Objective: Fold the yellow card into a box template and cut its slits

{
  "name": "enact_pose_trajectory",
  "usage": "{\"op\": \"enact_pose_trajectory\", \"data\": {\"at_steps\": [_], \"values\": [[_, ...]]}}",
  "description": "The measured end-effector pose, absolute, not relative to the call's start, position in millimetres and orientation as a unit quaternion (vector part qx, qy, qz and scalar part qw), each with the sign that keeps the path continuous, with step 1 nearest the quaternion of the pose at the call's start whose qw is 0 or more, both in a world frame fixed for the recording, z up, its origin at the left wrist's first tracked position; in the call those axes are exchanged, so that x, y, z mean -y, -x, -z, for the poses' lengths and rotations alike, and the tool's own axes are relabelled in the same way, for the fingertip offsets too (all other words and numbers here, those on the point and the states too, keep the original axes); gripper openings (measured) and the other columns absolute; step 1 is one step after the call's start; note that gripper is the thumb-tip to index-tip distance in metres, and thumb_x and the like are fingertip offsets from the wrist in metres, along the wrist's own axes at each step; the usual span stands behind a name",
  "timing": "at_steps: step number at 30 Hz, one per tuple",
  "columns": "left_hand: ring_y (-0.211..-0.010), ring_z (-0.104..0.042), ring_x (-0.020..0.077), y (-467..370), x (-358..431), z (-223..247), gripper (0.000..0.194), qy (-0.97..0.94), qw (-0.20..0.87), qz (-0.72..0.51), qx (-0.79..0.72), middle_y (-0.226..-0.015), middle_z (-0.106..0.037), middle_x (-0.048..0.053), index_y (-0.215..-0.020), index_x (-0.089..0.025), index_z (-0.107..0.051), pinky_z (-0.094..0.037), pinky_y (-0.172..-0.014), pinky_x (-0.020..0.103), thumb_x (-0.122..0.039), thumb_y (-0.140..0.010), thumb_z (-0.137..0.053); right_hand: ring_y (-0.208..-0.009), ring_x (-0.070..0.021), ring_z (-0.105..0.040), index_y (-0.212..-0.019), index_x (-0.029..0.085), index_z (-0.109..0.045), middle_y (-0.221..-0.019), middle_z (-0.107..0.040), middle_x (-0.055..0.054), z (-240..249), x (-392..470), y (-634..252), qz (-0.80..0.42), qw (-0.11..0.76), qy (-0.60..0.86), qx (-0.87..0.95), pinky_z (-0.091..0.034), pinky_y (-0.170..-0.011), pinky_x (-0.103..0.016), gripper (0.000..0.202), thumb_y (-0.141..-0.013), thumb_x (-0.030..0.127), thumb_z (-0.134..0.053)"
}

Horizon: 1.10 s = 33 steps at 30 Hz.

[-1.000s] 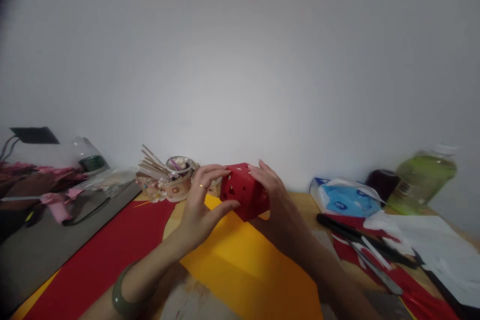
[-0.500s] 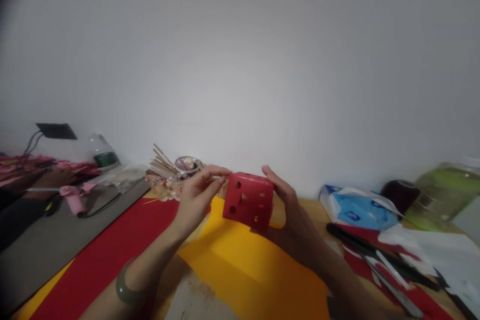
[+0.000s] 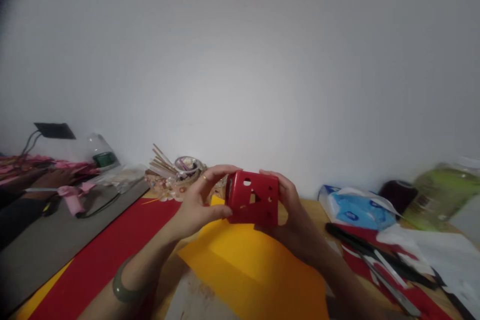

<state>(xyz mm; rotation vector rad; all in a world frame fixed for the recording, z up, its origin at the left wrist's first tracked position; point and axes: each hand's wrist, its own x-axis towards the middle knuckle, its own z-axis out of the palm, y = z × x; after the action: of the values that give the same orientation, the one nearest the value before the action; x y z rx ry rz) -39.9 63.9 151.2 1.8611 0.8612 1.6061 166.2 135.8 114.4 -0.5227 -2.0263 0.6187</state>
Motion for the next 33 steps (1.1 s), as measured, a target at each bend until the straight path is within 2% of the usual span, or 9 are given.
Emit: {"op": "enact_pose_trajectory", "data": {"at_steps": [4,6,12,17,19,23,27,30,33], "values": [[-0.118,-0.045,0.0286,37.7,-61.9,-153.9,0.077,-0.72,0.25,-0.556,-0.331,-0.124,-0.05,0.006,-0.123,-0.027,-0.049,-0.037,-0.101,0.043,-0.026,-0.055,-0.085,-0.122,-0.0288,-0.047,-0.133,0.03,-0.03,-0.134,-0.045,-0.01,-118.4,-134.0,-168.0,-0.302,0.449,0.223,0.811,-0.047,-0.094,-0.04,0.078,-0.07,0.045,-0.073],[-0.118,-0.044,0.0292,36.2,-60.8,-155.2,0.082,-0.727,0.236,-0.547,-0.343,-0.126,-0.048,0.007,-0.125,-0.027,-0.047,-0.037,-0.101,0.045,-0.024,-0.053,-0.086,-0.12,-0.0294,-0.048,-0.132,0.029,-0.031,-0.134,-0.046,-0.011,-119.4,-133.6,-168.4,-0.324,0.444,0.233,0.802,-0.048,-0.093,-0.041,0.079,-0.068,0.048,-0.073],[-0.117,-0.046,0.0277,32.0,-60.0,-154.3,0.072,-0.701,0.246,-0.563,-0.362,-0.123,-0.051,0.006,-0.121,-0.026,-0.049,-0.037,-0.1,0.044,-0.02,-0.057,-0.083,-0.119,-0.0306,-0.05,-0.128,0.027,-0.036,-0.133,-0.047,-0.013,-121.6,-132.5,-164.9,-0.342,0.437,0.249,0.794,-0.048,-0.092,-0.044,0.078,-0.064,0.05,-0.075],[-0.119,-0.046,0.0276,34.0,-66.8,-148.5,0.065,-0.641,0.338,-0.588,-0.359,-0.127,-0.051,0.008,-0.121,-0.024,-0.049,-0.034,-0.103,0.045,-0.024,-0.063,-0.079,-0.131,-0.0287,-0.038,-0.136,0.029,-0.022,-0.142,-0.039,-0.014,-122.1,-127.9,-162.8,-0.401,0.437,0.246,0.766,-0.042,-0.1,-0.047,0.087,-0.068,0.052,-0.072],[-0.117,-0.048,0.0277,36.6,-71.2,-145.6,0.061,-0.612,0.39,-0.599,-0.338,-0.125,-0.054,0.009,-0.119,-0.022,-0.05,-0.036,-0.101,0.044,-0.027,-0.065,-0.078,-0.134,-0.0262,-0.034,-0.137,0.034,-0.021,-0.145,-0.035,-0.011,-123.3,-126.2,-164.4,-0.407,0.447,0.211,0.768,-0.037,-0.104,-0.047,0.081,-0.074,0.051,-0.068],[-0.105,-0.058,0.0261,41.4,-78.8,-140.6,0.052,-0.568,0.479,-0.604,-0.29,-0.119,-0.059,0.01,-0.117,-0.021,-0.055,-0.046,-0.088,0.039,-0.029,-0.069,-0.074,-0.133,-0.024,-0.036,-0.133,0.041,-0.036,-0.146,-0.034,-0.004,-130.9,-122.4,-169.1,-0.379,0.453,0.176,0.787,-0.036,-0.106,-0.044,0.05,-0.087,0.046,-0.054],[-0.105,-0.058,0.0271,42.4,-82.0,-138.3,0.052,-0.529,0.525,-0.601,-0.289,-0.118,-0.061,0.011,-0.117,-0.018,-0.058,-0.045,-0.087,0.035,-0.031,-0.069,-0.073,-0.133,-0.0249,-0.034,-0.124,0.042,-0.049,-0.14,-0.041,-0.001,-137.3,-120.0,-171.3,-0.304,0.458,0.193,0.812,-0.036,-0.105,-0.047,0.036,-0.088,0.04,-0.054],[-0.101,-0.06,0.027,41.6,-82.8,-137.6,0.052,-0.518,0.54,-0.602,-0.279,-0.115,-0.064,0.011,-0.115,-0.018,-0.061,-0.046,-0.085,0.035,-0.03,-0.067,-0.074,-0.126,-0.0245,-0.042,-0.116,0.04,-0.056,-0.133,-0.049,-0.002,-138.6,-120.1,-170.2,-0.272,0.474,0.194,0.815,-0.038,-0.103,-0.048,0.03,-0.087,0.035,-0.057],[-0.098,-0.062,0.0263,41.4,-83.7,-136.1,0.05,-0.516,0.55,-0.602,-0.262,-0.112,-0.065,0.011,-0.114,-0.017,-0.063,-0.046,-0.083,0.034,-0.029,-0.066,-0.074,-0.117,-0.0209,-0.051,-0.108,0.037,-0.06,-0.122,-0.057,-0.001,-140.4,-120.0,-168.9,-0.255,0.485,0.179,0.817,-0.044,-0.099,-0.041,0.022,-0.087,0.03,-0.057]]}}
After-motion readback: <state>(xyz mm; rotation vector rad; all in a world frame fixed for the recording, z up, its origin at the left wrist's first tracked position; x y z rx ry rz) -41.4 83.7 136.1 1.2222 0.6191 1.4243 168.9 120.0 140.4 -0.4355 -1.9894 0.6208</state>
